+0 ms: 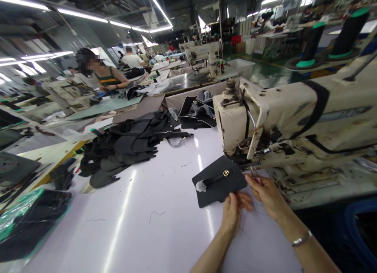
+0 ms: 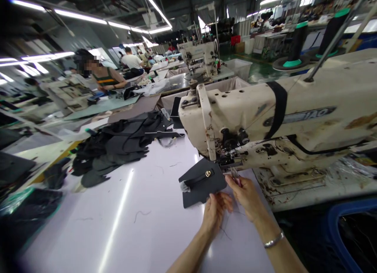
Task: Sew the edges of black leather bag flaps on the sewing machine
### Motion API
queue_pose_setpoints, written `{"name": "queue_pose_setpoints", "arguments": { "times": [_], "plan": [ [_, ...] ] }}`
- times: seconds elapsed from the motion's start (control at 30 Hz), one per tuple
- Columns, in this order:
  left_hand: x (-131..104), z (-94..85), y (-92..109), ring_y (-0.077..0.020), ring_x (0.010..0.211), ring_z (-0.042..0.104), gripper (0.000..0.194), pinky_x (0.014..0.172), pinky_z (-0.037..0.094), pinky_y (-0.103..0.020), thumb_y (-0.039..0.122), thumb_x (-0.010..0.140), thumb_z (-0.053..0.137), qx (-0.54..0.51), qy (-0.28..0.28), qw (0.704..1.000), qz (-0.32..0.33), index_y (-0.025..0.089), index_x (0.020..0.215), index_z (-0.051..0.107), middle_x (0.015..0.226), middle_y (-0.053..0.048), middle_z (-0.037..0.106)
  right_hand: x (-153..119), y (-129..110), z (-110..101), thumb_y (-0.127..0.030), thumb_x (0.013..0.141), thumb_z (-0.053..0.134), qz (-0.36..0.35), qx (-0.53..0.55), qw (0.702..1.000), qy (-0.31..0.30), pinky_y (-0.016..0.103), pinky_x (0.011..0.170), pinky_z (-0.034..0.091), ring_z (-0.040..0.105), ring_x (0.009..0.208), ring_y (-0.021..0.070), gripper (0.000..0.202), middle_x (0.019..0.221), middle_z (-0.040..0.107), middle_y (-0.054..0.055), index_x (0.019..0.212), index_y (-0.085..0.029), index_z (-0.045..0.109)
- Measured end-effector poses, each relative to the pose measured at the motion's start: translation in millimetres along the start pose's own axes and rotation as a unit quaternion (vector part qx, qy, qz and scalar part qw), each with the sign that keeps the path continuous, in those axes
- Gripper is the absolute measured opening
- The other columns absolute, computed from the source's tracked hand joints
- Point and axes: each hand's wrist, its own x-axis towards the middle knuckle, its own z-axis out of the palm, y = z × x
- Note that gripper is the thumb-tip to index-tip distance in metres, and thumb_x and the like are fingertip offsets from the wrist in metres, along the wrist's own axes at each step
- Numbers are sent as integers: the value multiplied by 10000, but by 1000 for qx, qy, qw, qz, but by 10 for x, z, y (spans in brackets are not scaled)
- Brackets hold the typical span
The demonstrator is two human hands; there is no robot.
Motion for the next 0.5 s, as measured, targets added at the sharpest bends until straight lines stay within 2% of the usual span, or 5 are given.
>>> {"name": "queue_pose_setpoints", "arguments": {
  "times": [0.13,0.2,0.27,0.37,0.5],
  "plan": [
    [116,3,26,-211,652,581,755,704,452,-338,817,906,425,112,76,989,56,164,660,715,669,-110,669,-16,-13,-26,-707,734,792,-1,17,1000,-13,265,474,128,165,491,69,665,514,242,-98,574,-238,348],
    [127,1,56,-205,631,570,736,685,448,-334,812,900,448,146,113,980,73,171,636,695,651,-102,661,-15,-37,-37,-670,737,804,-10,6,1000,-5,258,463,149,214,469,71,585,494,294,-91,577,-215,473],
    [131,9,79,-196,605,560,713,654,448,-325,803,890,483,162,140,973,85,174,612,674,624,-90,641,-2,-65,-45,-607,764,800,-36,-16,999,2,250,469,251,371,482,102,448,500,425,-60,682,-188,665],
    [145,36,100,-186,577,553,646,616,451,-314,745,873,575,173,161,967,92,184,558,635,588,-80,620,38,-82,-54,-472,806,781,-93,-41,995,9,296,659,486,660,753,216,305,707,700,34,910,-187,813],
    [169,69,100,-181,545,549,583,585,452,-309,692,832,662,170,187,963,98,188,541,627,560,-75,616,78,-57,-53,-368,805,778,-111,-72,991,15,364,817,557,723,969,294,265,942,799,89,1010,-213,841]
  ]
}}
